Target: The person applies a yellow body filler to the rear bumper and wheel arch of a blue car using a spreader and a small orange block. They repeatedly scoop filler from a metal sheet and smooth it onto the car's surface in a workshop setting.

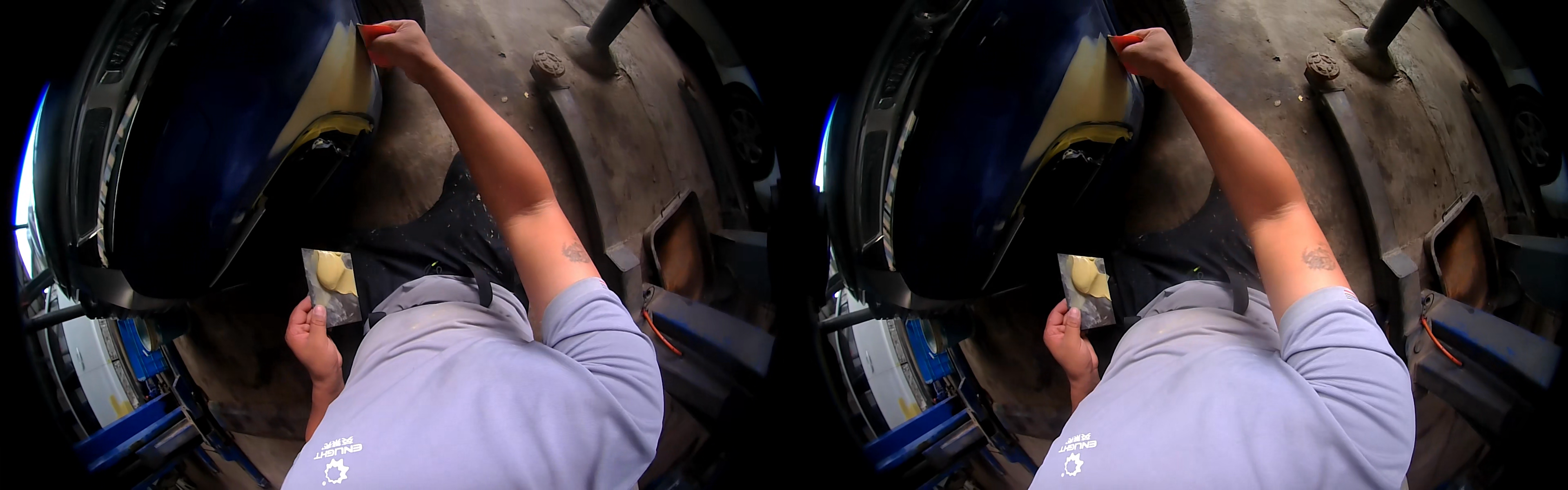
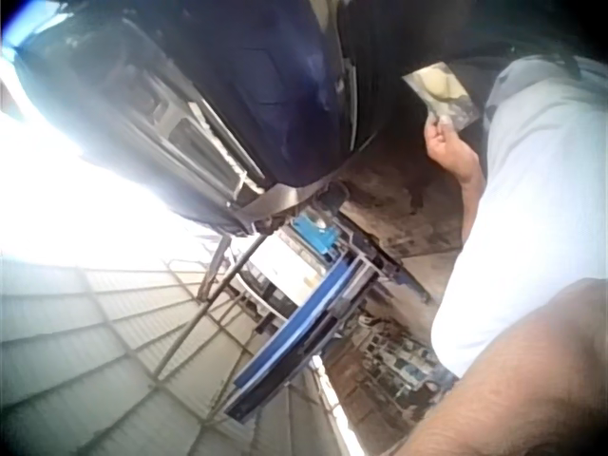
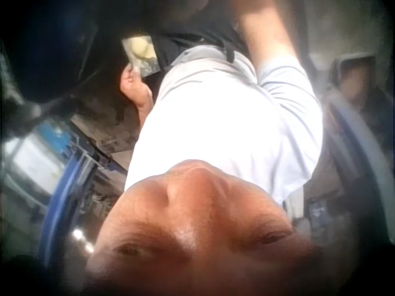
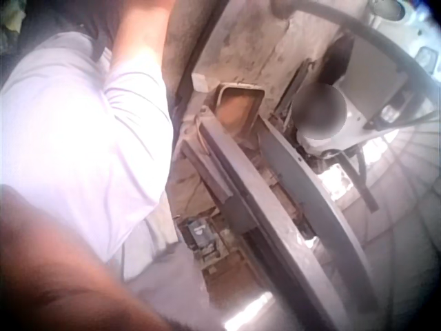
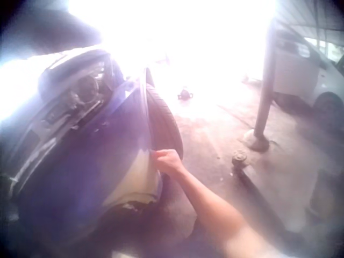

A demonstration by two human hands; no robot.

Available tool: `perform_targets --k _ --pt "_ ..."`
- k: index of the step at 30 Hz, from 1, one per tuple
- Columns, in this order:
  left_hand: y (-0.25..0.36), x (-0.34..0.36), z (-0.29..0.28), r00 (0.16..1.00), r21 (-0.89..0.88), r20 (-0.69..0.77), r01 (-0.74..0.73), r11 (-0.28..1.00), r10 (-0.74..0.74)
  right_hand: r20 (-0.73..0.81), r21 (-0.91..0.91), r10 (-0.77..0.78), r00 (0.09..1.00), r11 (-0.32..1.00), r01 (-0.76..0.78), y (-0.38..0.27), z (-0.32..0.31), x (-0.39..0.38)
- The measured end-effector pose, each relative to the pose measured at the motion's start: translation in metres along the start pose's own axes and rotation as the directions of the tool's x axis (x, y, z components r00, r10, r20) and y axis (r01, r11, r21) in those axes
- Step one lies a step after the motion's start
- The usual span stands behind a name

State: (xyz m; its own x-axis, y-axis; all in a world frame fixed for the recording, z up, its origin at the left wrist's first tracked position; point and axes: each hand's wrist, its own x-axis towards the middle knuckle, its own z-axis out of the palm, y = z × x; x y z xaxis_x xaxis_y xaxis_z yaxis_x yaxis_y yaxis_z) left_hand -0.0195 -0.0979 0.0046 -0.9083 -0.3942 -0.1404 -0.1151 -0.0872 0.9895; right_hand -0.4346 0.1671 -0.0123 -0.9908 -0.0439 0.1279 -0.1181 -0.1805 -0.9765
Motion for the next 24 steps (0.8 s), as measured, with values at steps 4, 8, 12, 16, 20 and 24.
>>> perform_targets --k 4,8,12,16,20,24 --pt "0.003 -0.001 0.001 1.000 -0.005 0.010 0.020 1.000 -0.020 0.010 0.121 -0.069 0.998 0.990 0.067 -0.002 0.001 -0.013" --pt "0.004 0.001 0.000 1.000 0.002 0.012 0.005 1.000 -0.005 0.019 -0.025 -0.056 0.998 0.998 0.057 -0.014 -0.008 -0.005" --pt "-0.001 0.004 -0.004 1.000 0.008 0.008 0.009 1.000 -0.009 -0.042 -0.026 -0.108 0.993 0.994 0.107 -0.015 0.003 0.007" --pt "-0.008 0.003 -0.009 1.000 -0.008 -0.012 0.021 1.000 -0.021 0.020 -0.010 -0.019 1.000 1.000 0.019 -0.022 0.006 0.000" --pt "-0.013 0.005 -0.011 0.999 -0.024 -0.012 0.039 0.999 -0.040 0.051 -0.013 -0.078 0.996 0.997 0.079 -0.034 0.021 -0.036" --pt "-0.014 0.013 -0.013 0.999 -0.030 0.013 0.046 0.999 -0.045 0.040 -0.027 -0.133 0.990 0.991 0.134 -0.037 0.044 -0.077"
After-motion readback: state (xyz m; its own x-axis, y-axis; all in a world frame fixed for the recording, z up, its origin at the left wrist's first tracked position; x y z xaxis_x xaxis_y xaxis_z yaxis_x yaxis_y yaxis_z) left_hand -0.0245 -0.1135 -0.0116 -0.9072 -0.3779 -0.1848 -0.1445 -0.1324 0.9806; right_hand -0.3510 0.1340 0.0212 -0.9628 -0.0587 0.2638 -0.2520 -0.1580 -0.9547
